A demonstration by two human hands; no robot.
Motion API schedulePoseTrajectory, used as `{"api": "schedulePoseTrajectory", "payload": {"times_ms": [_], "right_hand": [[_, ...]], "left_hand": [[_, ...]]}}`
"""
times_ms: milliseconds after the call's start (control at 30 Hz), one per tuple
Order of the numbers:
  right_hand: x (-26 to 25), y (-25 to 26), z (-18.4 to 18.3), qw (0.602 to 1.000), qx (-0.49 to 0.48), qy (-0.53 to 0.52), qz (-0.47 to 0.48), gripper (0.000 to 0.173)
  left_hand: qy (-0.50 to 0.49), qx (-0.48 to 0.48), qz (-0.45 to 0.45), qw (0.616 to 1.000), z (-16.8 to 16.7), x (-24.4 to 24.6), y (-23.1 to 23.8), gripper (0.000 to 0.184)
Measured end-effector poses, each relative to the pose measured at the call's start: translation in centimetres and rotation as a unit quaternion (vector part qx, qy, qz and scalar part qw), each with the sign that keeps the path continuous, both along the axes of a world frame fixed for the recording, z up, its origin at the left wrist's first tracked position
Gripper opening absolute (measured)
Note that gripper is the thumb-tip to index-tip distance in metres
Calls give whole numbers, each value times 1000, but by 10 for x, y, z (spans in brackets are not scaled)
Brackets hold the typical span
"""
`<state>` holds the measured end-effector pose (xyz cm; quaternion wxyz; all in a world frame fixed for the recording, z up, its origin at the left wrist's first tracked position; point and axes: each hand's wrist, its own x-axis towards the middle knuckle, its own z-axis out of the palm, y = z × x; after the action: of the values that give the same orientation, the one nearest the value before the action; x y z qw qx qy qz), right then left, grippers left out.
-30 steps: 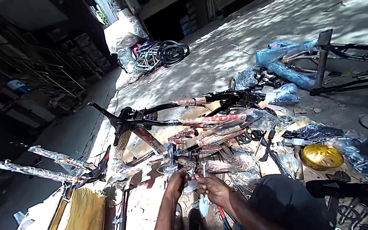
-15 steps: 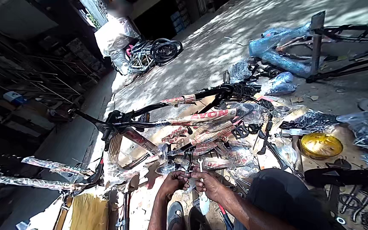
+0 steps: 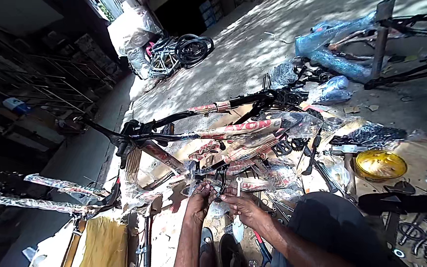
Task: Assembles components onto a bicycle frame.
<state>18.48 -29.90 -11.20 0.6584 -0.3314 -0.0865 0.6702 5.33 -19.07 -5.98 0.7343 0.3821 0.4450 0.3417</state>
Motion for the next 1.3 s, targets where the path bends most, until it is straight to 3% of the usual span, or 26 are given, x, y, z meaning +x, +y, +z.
{"api": "schedulePoseTrajectory", "payload": {"times_ms": [300, 367, 433, 600, 700, 1300], "right_hand": [[2, -2, 2, 1000, 1, -18, -10, 21], [2, -2, 4, 1000, -30, -6, 2, 14], [1, -1, 5, 998, -58, -17, 25, 21], [-1, -1, 0, 999, -26, -25, 21, 12], [1, 0, 0, 1000, -17, -16, 8, 19], [2, 0, 2, 999, -31, -31, -1, 18]], "left_hand": [[7, -5, 45, 999, -4, 13, -2, 12], [8, -3, 46, 999, -5, 13, -2, 12], [12, -1, 43, 999, -5, 13, -2, 12], [17, 10, 44, 999, -7, 11, -1, 12], [22, 17, 48, 998, -7, 10, 0, 12], [19, -10, 56, 998, 0, 15, -9, 11]]}}
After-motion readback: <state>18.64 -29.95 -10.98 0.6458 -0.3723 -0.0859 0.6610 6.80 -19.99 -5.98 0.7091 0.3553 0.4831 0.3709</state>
